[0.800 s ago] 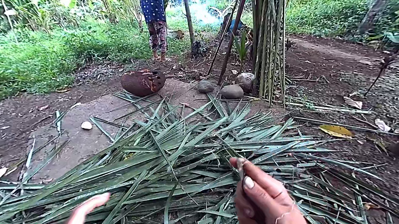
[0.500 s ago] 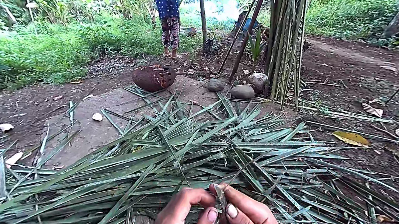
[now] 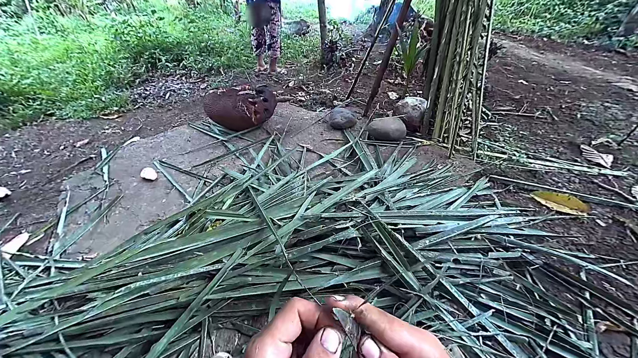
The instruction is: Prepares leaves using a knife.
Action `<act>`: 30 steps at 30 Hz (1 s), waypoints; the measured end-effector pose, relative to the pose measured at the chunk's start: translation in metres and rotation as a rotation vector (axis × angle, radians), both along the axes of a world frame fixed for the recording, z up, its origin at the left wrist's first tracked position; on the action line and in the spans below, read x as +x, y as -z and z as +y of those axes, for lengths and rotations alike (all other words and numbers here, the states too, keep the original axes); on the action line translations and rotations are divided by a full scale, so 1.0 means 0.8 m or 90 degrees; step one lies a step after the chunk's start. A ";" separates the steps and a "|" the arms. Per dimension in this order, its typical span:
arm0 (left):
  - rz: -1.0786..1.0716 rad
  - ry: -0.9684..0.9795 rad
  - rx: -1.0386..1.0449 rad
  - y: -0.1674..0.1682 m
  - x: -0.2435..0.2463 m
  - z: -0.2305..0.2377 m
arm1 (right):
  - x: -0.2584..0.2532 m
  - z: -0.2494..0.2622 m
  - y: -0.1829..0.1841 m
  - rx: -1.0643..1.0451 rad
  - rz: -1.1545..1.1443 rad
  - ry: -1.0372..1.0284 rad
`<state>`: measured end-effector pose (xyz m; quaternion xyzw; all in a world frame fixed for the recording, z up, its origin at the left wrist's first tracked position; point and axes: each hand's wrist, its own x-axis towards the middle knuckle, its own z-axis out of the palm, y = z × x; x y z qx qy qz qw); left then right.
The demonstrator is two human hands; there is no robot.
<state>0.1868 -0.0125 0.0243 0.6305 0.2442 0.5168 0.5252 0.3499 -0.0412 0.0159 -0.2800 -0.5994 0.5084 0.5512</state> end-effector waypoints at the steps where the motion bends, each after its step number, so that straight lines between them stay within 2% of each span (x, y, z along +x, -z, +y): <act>1: -0.001 0.002 0.002 0.000 0.000 -0.001 | 0.000 0.000 -0.001 0.000 0.006 0.007; 12: -0.010 0.010 -0.006 0.000 -0.001 -0.005 | 0.006 0.005 -0.003 0.002 0.048 0.040; 17: -0.016 0.029 -0.032 0.004 -0.004 -0.009 | 0.029 0.018 -0.013 -0.058 0.168 0.146; 23: -0.018 0.008 -0.047 0.008 -0.013 -0.006 | 0.061 0.034 -0.025 -0.072 0.220 0.300; 25: -0.022 0.003 -0.052 0.007 -0.015 -0.006 | 0.061 0.032 -0.019 -0.080 0.197 0.249; 30: -0.036 0.001 -0.090 0.006 -0.015 -0.008 | 0.049 0.019 -0.004 -0.008 0.014 -0.080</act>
